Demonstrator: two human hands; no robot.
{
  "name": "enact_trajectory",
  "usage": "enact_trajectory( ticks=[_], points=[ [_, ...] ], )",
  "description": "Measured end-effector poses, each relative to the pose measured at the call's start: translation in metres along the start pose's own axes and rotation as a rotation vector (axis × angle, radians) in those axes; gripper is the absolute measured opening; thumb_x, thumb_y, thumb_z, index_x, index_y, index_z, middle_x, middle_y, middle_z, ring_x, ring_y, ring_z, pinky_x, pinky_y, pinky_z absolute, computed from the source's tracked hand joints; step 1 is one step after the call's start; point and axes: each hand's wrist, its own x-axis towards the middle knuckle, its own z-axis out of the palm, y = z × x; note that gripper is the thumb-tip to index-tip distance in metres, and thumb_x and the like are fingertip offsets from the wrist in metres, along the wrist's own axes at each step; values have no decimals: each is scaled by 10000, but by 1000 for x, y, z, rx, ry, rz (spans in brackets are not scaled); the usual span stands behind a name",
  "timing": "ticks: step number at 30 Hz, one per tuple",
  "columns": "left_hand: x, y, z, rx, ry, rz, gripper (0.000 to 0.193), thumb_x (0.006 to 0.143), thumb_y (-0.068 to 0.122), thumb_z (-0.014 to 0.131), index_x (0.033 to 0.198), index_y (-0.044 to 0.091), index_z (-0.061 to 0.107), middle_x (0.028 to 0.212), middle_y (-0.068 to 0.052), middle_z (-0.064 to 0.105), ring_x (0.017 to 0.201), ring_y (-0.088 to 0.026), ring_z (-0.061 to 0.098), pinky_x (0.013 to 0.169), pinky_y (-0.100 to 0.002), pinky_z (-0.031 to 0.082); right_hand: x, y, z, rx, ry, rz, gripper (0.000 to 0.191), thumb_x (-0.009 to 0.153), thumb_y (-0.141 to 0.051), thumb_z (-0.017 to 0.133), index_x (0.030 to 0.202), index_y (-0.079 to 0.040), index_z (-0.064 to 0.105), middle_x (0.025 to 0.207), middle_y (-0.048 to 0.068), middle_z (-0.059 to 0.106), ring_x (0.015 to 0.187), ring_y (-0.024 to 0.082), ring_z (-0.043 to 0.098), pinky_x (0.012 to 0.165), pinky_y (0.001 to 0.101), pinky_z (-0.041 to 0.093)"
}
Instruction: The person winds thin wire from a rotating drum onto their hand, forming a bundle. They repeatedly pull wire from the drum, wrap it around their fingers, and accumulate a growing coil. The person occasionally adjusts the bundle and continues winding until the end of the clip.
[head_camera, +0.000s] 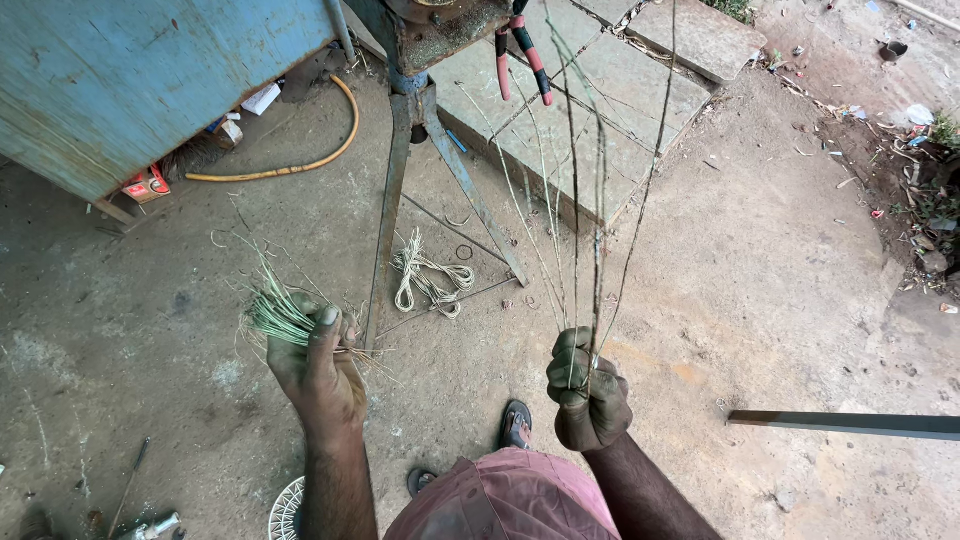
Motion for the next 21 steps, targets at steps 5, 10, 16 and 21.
enact_trajectory(
  ticks=[5,10,16,21],
  points=[
    [0,-1,1,8,26,10,227,958,-49,707,1144,24,601,1048,-57,647,841,-119,630,717,-289,542,0,-11,10,177,45,74,268,1116,-261,512,1048,-10,577,678,16,494,613,149,452,788,463,441],
    [-1,0,1,6,13,-12,219,978,-47,705,1158,21,598,1016,-62,645,824,-118,615,713,-285,520,1,-20,14,341,153,196,226,1145,-264,488,1075,-67,573,681,27,460,612,141,421,819,456,420],
    [-2,-1,3,15,34,-8,231,962,-52,705,1152,23,598,1040,-52,644,816,-116,614,702,-284,520,2,-19,13,518,264,263,241,1148,-255,449,1046,-76,575,625,-36,344,575,114,340,790,445,380],
    [-3,-2,0,16,39,-5,227,959,-37,713,1143,26,597,1016,-51,641,818,-118,614,716,-292,532,9,-11,3,469,314,231,238,1151,-259,436,1049,-89,568,603,-52,333,534,111,313,718,394,365]
  ],
)
